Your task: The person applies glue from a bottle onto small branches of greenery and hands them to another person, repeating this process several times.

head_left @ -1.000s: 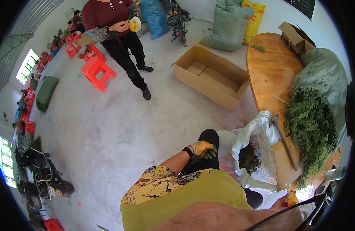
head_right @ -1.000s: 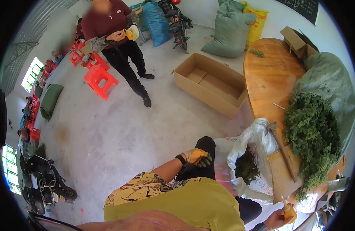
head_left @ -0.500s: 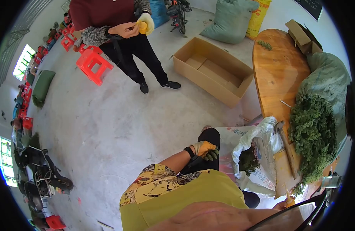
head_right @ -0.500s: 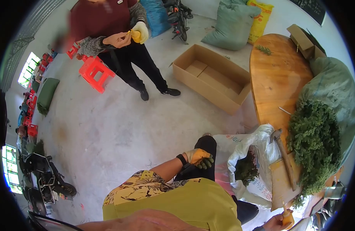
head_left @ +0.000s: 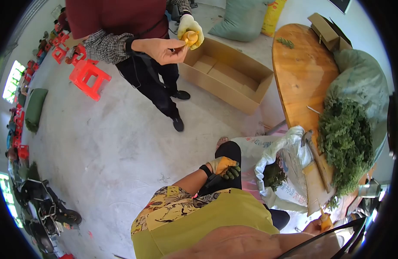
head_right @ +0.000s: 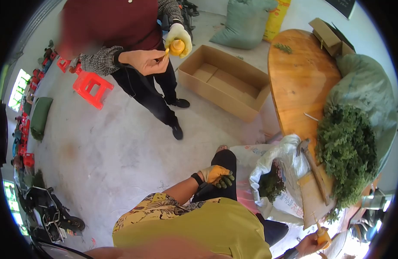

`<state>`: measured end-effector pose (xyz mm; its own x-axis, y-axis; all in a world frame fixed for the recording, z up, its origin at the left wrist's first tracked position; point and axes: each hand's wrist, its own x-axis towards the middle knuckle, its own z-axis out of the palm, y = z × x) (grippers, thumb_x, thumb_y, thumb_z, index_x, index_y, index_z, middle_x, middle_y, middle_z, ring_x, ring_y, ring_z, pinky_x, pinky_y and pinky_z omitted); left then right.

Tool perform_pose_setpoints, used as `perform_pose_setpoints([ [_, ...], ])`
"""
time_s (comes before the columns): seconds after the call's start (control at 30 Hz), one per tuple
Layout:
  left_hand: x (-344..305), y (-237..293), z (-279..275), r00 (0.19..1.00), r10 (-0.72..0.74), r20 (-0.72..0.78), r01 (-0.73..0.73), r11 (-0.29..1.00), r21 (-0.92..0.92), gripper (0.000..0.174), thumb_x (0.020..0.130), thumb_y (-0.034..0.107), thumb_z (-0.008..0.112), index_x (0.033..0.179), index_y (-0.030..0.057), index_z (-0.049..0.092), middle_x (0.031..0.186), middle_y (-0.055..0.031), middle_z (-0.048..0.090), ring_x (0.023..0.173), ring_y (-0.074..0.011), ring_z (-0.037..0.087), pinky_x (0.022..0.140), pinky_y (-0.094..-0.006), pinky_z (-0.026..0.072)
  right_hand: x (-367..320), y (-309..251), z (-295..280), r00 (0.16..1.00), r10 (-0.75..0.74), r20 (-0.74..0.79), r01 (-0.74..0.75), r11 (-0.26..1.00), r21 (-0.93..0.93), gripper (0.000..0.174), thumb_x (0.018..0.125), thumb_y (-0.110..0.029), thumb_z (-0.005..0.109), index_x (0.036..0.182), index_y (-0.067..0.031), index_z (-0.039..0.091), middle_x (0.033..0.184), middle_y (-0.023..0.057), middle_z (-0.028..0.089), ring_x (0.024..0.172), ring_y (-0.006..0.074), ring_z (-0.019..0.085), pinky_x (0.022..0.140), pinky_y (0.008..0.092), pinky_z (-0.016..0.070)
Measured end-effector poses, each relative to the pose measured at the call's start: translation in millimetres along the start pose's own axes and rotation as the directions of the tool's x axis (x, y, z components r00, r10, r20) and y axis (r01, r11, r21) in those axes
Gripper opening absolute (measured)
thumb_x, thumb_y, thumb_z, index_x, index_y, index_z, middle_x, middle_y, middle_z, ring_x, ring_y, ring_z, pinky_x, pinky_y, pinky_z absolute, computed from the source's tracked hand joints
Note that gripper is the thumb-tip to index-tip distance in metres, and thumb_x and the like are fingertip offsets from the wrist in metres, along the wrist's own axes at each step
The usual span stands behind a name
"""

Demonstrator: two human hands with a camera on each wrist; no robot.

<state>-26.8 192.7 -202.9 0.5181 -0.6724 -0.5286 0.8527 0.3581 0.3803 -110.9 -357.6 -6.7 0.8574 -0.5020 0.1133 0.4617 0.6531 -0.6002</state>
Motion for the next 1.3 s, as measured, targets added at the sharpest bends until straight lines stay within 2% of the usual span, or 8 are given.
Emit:
perform_pose_setpoints([
  [0.17,6,-2,-8,0.999,-0.013,0.050,0.016,0.999,-0.050,0.036,0.100,0.034,0.049,0.110,0.0008,0.059,0.089,-0.0117,0.067,0.066,-0.0173,0.061,0.053,-0.0282,0.0485,-10,6,16,1.000,0.019,-0.020,-0.017,0.997,0.081,0.068,0.086,-0.015,0.069,0.139,0.0036,0.031,0.134,0.0183,0.047,0.120,0.0262,0.052,0.067,0.0210,0.0518],
  [0.23,8,-3,-14,0.982,-0.015,0.188,0.046,0.985,-0.163,0.036,0.100,0.034,0.048,0.111,0.0011,0.059,0.089,-0.0112,0.068,0.067,-0.0183,0.064,0.053,-0.0283,0.0499,-12,3,12,0.998,0.062,0.033,-0.066,0.990,0.121,0.064,0.087,-0.016,0.069,0.137,0.0049,0.035,0.132,0.0197,0.049,0.111,0.0259,0.057,0.068,0.0243,0.0514],
  [0.27,-8,6,5,0.999,0.016,0.031,-0.017,1.000,0.018,0.037,0.099,0.034,0.048,0.112,0.0017,0.060,0.090,-0.0110,0.069,0.068,-0.0189,0.067,0.053,-0.0284,0.0516,-16,5,18,0.998,-0.009,-0.068,0.015,0.996,0.090,0.064,0.085,-0.016,0.070,0.136,0.0058,0.037,0.131,0.0198,0.049,0.110,0.0254,0.057,0.067,0.0239,0.0515],
  [0.37,-5,5,5,1.000,0.009,0.004,-0.009,0.999,0.053,0.037,0.099,0.034,0.049,0.112,0.0017,0.060,0.091,-0.0111,0.070,0.068,-0.0190,0.068,0.053,-0.0282,0.0526,-24,5,31,0.997,0.018,-0.071,-0.012,0.995,0.095,0.065,0.084,-0.017,0.071,0.135,0.0061,0.037,0.127,0.0185,0.050,0.109,0.0259,0.057,0.065,0.0218,0.0515],
  [0.93,1,-1,19,0.999,-0.021,0.043,0.020,1.000,0.022,0.034,0.099,0.033,0.049,0.111,0.0021,0.060,0.091,-0.0098,0.070,0.068,-0.0179,0.068,0.054,-0.0271,0.0525,-62,-3,41,0.998,-0.014,-0.069,0.024,0.990,0.142,0.053,0.086,-0.019,0.070,0.123,0.0036,0.041,0.119,0.0160,0.049,0.103,0.0217,0.057,0.059,0.0188,0.0533],
  [1.03,-20,5,51,0.998,0.062,-0.032,-0.056,0.987,0.151,0.032,0.099,0.031,0.049,0.107,0.0027,0.062,0.086,-0.0078,0.070,0.064,-0.0139,0.066,0.051,-0.0239,0.0510,-68,-4,43,0.995,-0.025,-0.096,0.039,0.989,0.145,0.053,0.084,-0.019,0.071,0.122,0.0033,0.041,0.119,0.0149,0.049,0.099,0.0196,0.058,0.059,0.0183,0.0529],
  [1.1,-57,17,96,0.973,0.224,-0.055,-0.149,0.792,0.592,0.032,0.097,0.029,0.052,0.105,0.0019,0.066,0.077,-0.0039,0.066,0.058,-0.0094,0.060,0.049,-0.0212,0.0448,-73,-7,38,0.996,-0.006,-0.087,0.018,0.990,0.143,0.053,0.084,-0.019,0.072,0.122,0.0024,0.041,0.119,0.0143,0.049,0.100,0.0190,0.057,0.059,0.0177,0.0532],
  [1.3,-209,66,239,0.863,0.422,0.279,-0.495,0.594,0.635,0.025,0.089,0.006,0.055,0.112,0.0003,0.064,0.076,0.0031,0.058,0.059,-0.0057,0.053,0.054,-0.0194,0.0421,-76,-8,32,0.999,0.015,-0.044,-0.007,0.986,0.167,0.052,0.084,-0.018,0.072,0.120,0.0014,0.042,0.118,0.0139,0.049,0.103,0.0193,0.055,0.059,0.0183,0.0545],
])
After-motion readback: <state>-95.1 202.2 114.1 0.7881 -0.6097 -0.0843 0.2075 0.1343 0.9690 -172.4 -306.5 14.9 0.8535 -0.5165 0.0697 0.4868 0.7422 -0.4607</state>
